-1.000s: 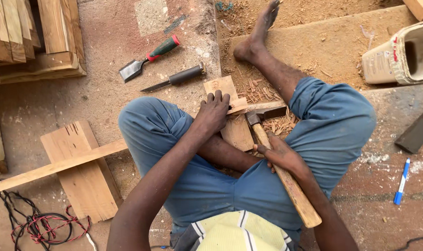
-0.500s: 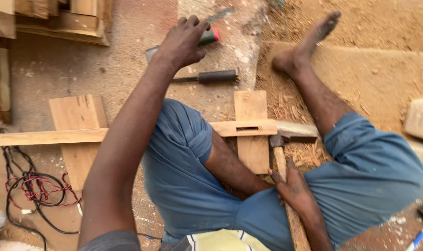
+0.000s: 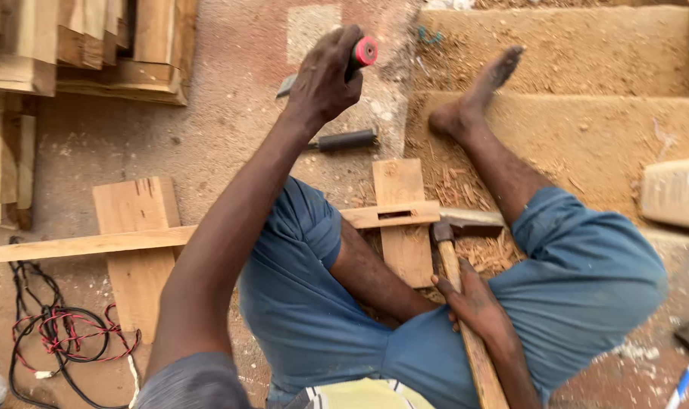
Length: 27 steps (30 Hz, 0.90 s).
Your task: The person carves and shapes a piece of wood using a chisel and a hammer, striking the tool to create a mortise while sitting on the ground.
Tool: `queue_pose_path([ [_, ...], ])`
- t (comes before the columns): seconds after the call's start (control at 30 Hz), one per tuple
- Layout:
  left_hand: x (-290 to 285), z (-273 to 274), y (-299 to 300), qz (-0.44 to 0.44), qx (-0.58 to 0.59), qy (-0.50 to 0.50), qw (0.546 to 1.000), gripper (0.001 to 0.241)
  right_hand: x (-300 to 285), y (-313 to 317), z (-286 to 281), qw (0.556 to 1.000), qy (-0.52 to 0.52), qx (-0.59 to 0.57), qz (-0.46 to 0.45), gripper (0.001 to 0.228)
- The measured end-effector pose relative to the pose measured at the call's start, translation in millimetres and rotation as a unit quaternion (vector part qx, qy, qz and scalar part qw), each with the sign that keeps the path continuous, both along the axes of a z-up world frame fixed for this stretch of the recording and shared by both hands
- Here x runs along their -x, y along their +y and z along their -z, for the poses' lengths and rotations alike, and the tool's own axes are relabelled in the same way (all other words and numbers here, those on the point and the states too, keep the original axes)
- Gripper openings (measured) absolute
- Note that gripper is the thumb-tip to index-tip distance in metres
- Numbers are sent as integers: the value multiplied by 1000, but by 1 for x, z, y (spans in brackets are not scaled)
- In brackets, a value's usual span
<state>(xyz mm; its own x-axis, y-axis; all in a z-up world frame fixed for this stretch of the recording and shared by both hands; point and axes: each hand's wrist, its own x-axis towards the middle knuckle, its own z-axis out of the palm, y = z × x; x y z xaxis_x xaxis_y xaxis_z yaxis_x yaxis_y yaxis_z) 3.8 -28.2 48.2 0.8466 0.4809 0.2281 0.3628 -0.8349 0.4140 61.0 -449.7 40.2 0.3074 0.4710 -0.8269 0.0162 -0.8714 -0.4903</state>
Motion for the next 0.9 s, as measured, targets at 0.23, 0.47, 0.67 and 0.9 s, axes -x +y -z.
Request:
queue_pose_path([
  [0.23, 13, -75, -137, 198, 344, -178, 901, 36, 3, -2, -3, 999, 5, -45, 16, 48],
  [0.47, 28, -88, -139, 210, 522, -331, 757, 44, 14, -1, -10, 999, -8, -23, 43, 50],
  [0.67, 34, -87, -135, 192, 252, -399, 860, 32, 13, 2, -14, 999, -21, -18, 25, 44],
  [0.9, 39, -73, -136, 154, 541, -356, 746, 31, 17, 8, -21, 999, -15, -26, 43, 40],
])
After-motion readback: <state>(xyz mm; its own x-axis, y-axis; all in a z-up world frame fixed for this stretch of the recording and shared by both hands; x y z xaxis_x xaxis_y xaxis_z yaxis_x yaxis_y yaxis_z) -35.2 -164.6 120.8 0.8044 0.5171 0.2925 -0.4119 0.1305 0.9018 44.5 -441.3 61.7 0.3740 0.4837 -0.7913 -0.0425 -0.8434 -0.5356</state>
